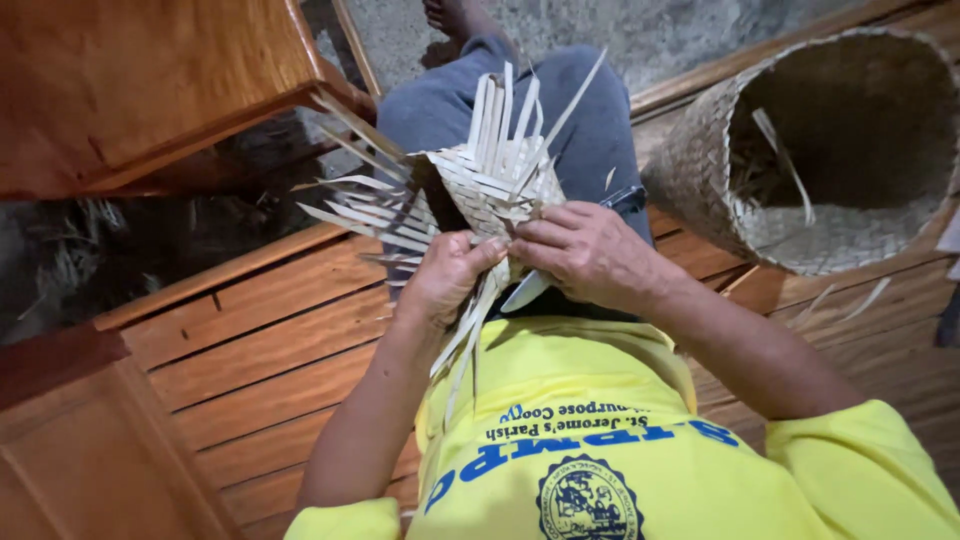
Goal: Weaving a basket using dried plant fibers and a small knife for trimming
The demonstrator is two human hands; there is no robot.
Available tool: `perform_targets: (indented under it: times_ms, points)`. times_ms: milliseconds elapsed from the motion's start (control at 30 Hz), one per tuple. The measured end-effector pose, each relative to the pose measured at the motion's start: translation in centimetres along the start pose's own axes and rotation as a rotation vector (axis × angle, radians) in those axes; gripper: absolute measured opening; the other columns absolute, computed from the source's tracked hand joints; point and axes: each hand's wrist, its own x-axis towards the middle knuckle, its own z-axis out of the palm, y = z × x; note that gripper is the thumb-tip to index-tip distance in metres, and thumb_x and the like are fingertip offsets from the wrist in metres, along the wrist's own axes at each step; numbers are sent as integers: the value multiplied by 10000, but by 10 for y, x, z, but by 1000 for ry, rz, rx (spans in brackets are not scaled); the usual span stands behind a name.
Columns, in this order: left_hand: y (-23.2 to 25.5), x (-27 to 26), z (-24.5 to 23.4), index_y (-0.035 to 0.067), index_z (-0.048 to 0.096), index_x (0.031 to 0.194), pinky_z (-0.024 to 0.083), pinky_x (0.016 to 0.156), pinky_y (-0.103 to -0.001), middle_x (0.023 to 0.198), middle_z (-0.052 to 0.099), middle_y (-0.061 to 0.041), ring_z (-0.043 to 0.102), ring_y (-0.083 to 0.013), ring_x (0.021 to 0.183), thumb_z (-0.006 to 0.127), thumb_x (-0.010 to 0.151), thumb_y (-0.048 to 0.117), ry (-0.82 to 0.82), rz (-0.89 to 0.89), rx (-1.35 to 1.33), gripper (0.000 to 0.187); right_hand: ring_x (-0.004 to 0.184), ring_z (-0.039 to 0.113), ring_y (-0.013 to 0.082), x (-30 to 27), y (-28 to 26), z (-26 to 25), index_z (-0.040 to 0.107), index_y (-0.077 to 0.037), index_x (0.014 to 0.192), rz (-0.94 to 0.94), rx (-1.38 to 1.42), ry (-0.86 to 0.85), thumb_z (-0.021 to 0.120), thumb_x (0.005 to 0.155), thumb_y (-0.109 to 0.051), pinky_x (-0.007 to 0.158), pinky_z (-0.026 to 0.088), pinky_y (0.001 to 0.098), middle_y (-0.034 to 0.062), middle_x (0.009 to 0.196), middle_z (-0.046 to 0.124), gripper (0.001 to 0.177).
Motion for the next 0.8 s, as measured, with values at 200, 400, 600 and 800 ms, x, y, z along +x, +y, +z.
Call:
perform_targets:
  times_ms: [200,400,600,800]
  points:
    - [-26,23,-13,10,657,669,421,471,-321,551,567,-84,536,-161,514,806,748,158,-1,-43,27,224,769,606,297,8,5,5,619,-73,958,-109,-60,-126,432,1014,-142,696,507,410,113,943,609,207]
    - [-34,32,-13,25,666,692,414,408,-276,571,618,-78,577,-154,482,787,727,138,-24,-148,-102,169,687,572,297,19,-8,-1,608,-46,905,-154,-144,-193,468,996,-110,656,498,394,127,851,569,179]
    - [-38,37,-18,32,680,699,411,384,-264,551,598,-67,569,-141,457,769,734,156,-19,-145,-131,156,691,545,300,18,-6,14,587,-54,888,-214,-276,-162,426,1022,-150,623,466,394,117,820,514,232]
    - [-16,23,-14,25,652,668,413,440,-301,574,568,-95,558,-179,529,798,725,192,26,-101,-67,228,675,522,315,21,-5,21,562,-40,828,-207,-328,-143,436,976,-105,601,453,391,113,753,465,205]
